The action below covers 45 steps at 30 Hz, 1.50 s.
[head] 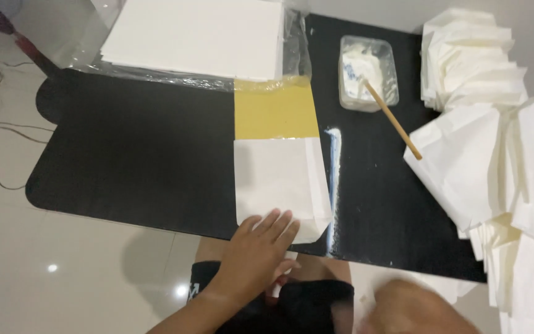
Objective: Folding and gluing paper sheets to assemble bags manually.
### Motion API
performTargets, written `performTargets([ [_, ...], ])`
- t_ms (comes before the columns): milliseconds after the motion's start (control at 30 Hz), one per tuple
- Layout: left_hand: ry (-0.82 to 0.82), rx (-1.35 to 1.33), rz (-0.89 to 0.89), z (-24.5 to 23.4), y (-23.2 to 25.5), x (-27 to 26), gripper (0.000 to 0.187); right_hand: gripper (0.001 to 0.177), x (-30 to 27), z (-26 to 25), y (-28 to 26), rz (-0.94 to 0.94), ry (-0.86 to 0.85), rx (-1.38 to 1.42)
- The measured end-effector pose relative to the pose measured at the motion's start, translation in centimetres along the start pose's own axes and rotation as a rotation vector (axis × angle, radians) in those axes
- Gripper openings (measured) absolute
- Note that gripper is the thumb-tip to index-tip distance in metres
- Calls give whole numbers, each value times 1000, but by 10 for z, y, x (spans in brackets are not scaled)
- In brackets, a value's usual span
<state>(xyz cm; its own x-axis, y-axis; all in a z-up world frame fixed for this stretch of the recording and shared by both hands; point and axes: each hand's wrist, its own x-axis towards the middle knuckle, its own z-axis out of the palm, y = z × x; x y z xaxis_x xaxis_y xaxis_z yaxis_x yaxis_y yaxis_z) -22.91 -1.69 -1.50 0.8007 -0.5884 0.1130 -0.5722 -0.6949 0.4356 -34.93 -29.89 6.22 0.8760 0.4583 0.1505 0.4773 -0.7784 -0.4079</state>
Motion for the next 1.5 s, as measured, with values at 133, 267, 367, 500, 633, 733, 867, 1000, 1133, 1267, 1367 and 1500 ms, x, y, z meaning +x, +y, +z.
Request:
performTargets([
  [133, 82, 25, 115, 4, -10, -11, 54, 63, 124, 3, -35, 8, 37, 196],
  [267, 106, -44, 135, -6, -20, -17, 51, 81, 128, 51, -4, 163, -108, 72],
  [367, 204, -42, 140, -8, -30, -24, 47, 69, 127, 67, 0, 91, -73, -9],
  [500, 260, 30, 163, -5, -33, -39, 39, 50, 117, 81, -12, 71, 43, -41],
  [633, 323, 82, 222, -8, -34, -48, 39, 48, 105, 98, -17, 41, 56, -118],
  [733, 322, 74, 234, -7, -33, -54, 40, 47, 94, 111, -22, 26, 120, -118],
  [867, 349, 68, 240, -2, -34, -62, 35, 48, 86, 127, -23, 62, 94, -129],
  [1000, 363, 35, 233, 1, -31, -75, 36, 52, 75, 140, -28, 70, 105, -172],
  [1133, 333, 3, 204, 5, -30, -87, 37, 41, 73, 136, -42, 150, 97, 64],
  [1267, 344, 29, 205, 21, -33, -96, 49, 30, 83, 110, -63, 87, 31, 276],
  [1367, 302, -161, 48, 21, -24, -101, 62, 50, 87, 104, -71, 166, -39, 408],
  [1500, 551, -546, -495, 27, -11, -109, 76, 52, 93, 98, -69, 236, -52, 547],
])
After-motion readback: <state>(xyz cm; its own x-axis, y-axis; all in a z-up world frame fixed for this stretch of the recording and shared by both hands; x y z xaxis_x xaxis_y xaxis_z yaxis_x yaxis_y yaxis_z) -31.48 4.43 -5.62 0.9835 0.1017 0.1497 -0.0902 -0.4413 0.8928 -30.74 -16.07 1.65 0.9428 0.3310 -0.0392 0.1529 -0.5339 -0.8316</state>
